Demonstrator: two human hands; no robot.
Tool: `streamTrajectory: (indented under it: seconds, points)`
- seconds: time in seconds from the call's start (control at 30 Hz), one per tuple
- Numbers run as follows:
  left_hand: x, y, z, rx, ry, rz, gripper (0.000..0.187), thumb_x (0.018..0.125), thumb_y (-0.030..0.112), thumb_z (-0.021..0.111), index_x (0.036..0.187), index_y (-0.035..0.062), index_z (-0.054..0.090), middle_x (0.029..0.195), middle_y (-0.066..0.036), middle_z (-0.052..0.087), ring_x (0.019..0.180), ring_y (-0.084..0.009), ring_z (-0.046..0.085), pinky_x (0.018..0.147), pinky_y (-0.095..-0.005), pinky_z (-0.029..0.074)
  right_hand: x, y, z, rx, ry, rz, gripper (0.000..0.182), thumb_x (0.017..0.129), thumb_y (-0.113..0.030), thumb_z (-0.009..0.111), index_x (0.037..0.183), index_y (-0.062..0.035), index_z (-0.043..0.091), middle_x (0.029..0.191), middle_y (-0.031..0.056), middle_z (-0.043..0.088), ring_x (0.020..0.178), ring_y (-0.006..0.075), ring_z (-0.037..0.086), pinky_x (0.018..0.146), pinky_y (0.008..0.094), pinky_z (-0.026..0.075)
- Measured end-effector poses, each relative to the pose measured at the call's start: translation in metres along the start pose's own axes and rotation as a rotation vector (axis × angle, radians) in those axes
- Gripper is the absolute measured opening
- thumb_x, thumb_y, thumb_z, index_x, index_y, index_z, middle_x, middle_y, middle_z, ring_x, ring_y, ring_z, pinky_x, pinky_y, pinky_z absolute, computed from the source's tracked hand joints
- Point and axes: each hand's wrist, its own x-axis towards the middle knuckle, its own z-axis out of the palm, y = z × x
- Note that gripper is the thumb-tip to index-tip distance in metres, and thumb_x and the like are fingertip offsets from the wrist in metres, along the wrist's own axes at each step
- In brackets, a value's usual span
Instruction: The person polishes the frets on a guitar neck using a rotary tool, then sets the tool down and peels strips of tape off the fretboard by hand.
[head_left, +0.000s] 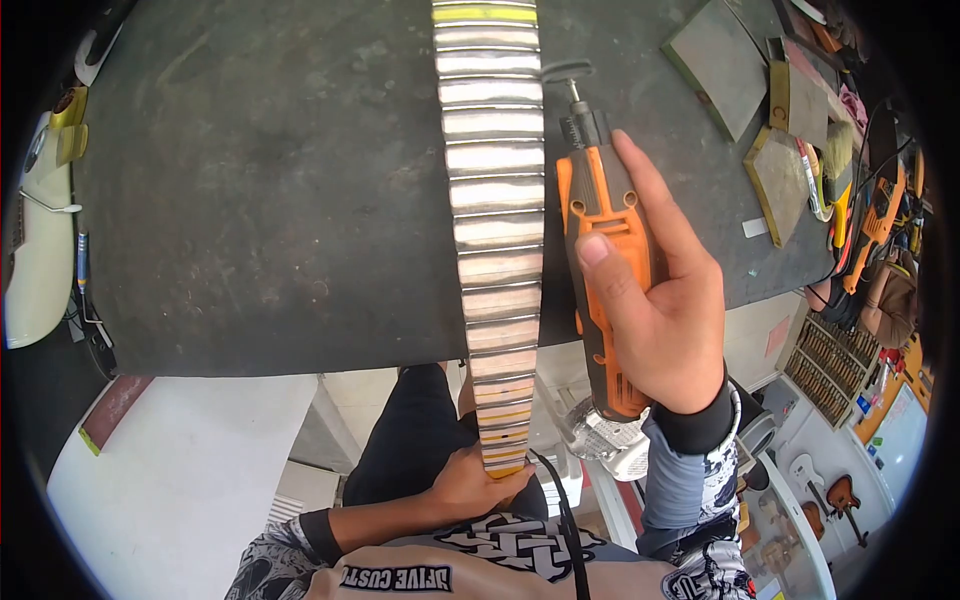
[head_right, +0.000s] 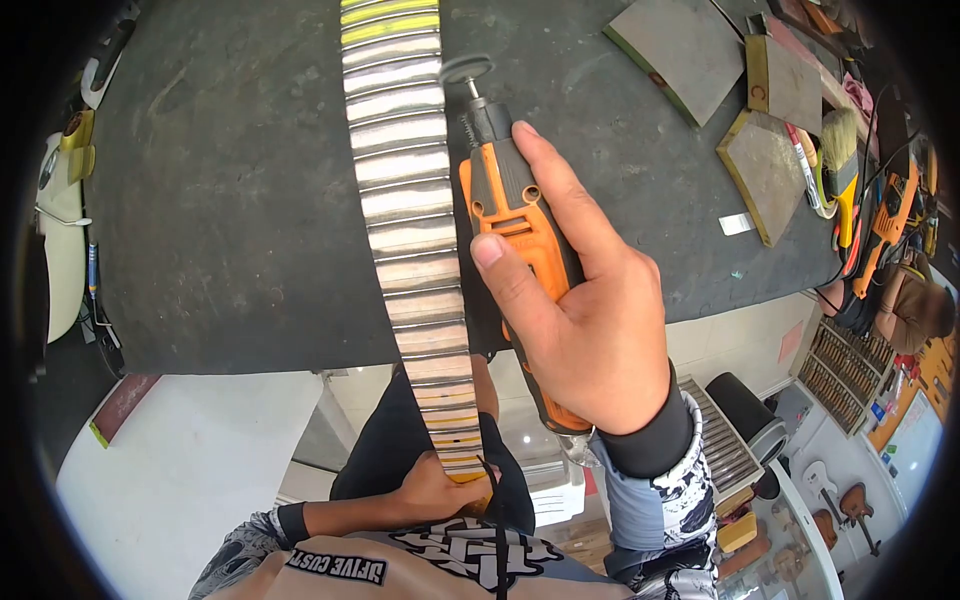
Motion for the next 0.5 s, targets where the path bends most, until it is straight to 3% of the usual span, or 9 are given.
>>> streamTrajectory:
  seconds: [0.13,0.33,0.43,0.5]
  points:
    - [0.0004,0.0039,-0.0037,0.050,-0.050,-0.022,0.045,0.090,0.035,0.072,0.112,-0.0027,0.064,0.100,-0.022,0.073,0.091,-0.0380,0.073,0.083,-0.0420,0.060,-0.0004,-0.0012,0.0006,-0.003,-0.001,0.008,0.060,0.097,-0.010,0.063,0.152,-0.0003,0.041,0.112,0.0088,0.068,0.096,0.0096,0.058,0.090,0.0236,0.047]
    - [0.0001,-0.0009,-0.0017,0.052,-0.026,0.027,0.049,0.090,0.037,0.072,0.114,-0.0047,0.062,0.100,-0.021,0.073,0.090,-0.0377,0.073,0.082,-0.0426,0.060,-0.0004,0.0026,0.0014,-0.042,0.007,-0.016,0.060,0.098,-0.010,0.063,0.153,-0.0006,0.040,0.106,0.0060,0.067,0.091,0.0079,0.056,0.084,0.0219,0.047]
    - [-0.0003,0.0045,-0.0010,0.041,0.027,0.008,0.033,0.088,0.029,0.074,0.101,-0.0018,0.070,0.092,-0.018,0.074,0.085,-0.0329,0.075,0.078,-0.0373,0.060,0.0001,0.0047,0.0022,-0.051,0.018,-0.036,0.060,0.098,-0.010,0.063,0.153,-0.0010,0.040,0.103,0.0046,0.067,0.088,0.0070,0.055,0.082,0.0211,0.047]
    - [0.0004,0.0042,-0.0029,0.055,-0.021,0.003,0.046,0.089,0.034,0.073,0.111,-0.0044,0.063,0.098,-0.020,0.073,0.089,-0.0361,0.074,0.081,-0.0405,0.060,-0.0001,0.0052,0.0012,-0.047,0.009,-0.025,0.060,0.098,-0.010,0.063,0.153,-0.0012,0.040,0.104,0.0046,0.067,0.088,0.0070,0.055,0.082,0.0212,0.047]
